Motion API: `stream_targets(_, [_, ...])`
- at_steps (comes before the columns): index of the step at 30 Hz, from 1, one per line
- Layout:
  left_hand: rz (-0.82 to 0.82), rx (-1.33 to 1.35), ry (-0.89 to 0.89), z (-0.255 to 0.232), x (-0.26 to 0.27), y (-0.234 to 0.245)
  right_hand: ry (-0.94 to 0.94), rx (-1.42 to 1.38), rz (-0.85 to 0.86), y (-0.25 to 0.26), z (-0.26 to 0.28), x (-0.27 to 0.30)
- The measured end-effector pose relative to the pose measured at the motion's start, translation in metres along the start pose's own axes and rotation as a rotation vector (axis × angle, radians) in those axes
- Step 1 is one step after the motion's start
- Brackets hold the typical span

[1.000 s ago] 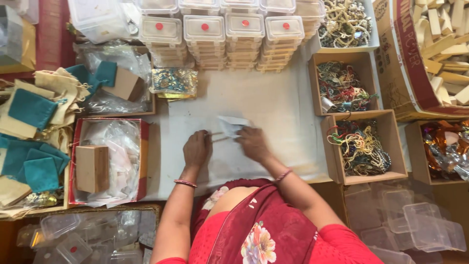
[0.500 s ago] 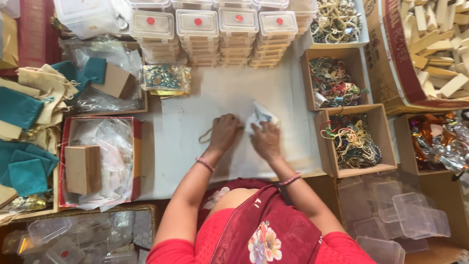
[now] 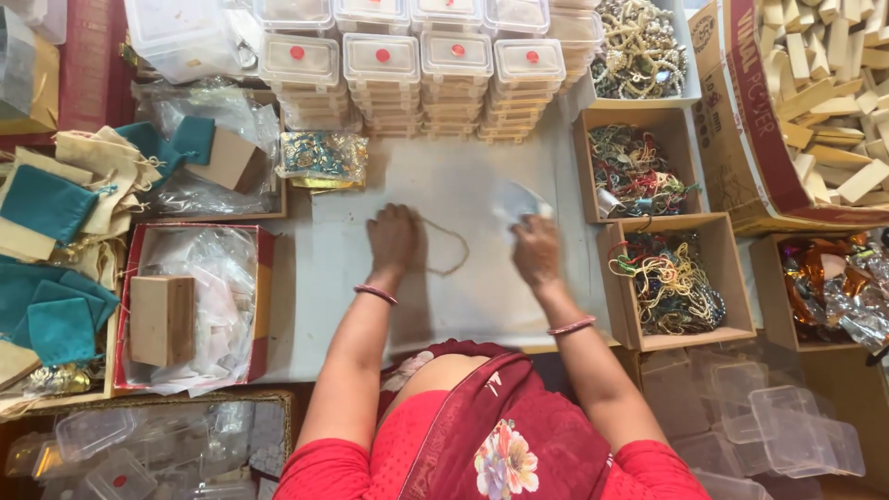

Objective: The person cleans a gold-colored necklace with a white cloth on a table. They then place the necklace into a small plastic container, close the lid, and set it aside. The person repeats this process with a second necklace, cleaning it and placing it into a container.

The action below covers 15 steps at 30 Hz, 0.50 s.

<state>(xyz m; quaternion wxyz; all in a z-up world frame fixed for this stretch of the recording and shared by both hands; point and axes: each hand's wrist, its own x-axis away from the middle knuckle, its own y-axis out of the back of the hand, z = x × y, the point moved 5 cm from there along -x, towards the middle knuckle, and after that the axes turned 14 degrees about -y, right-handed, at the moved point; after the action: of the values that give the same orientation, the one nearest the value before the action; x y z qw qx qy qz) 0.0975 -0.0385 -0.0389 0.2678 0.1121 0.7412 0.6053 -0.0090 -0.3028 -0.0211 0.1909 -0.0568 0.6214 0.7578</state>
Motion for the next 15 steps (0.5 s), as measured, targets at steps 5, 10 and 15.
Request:
stream_targets(5, [-0.037, -0.03, 0.147, 0.062, 0.018, 0.022, 0.443, -0.272, 0.043, 0.003, 0.121, 0.027])
stream_targets(10, [-0.13, 0.188, 0.042, 0.074, 0.048, 0.038, 0.527, -0.124, 0.176, -0.013, 0.09, 0.018])
stream_targets(15, [-0.081, 0.261, -0.164, 0.022, 0.033, 0.071, 0.443, 0.157, 0.197, -0.016, 0.045, -0.043])
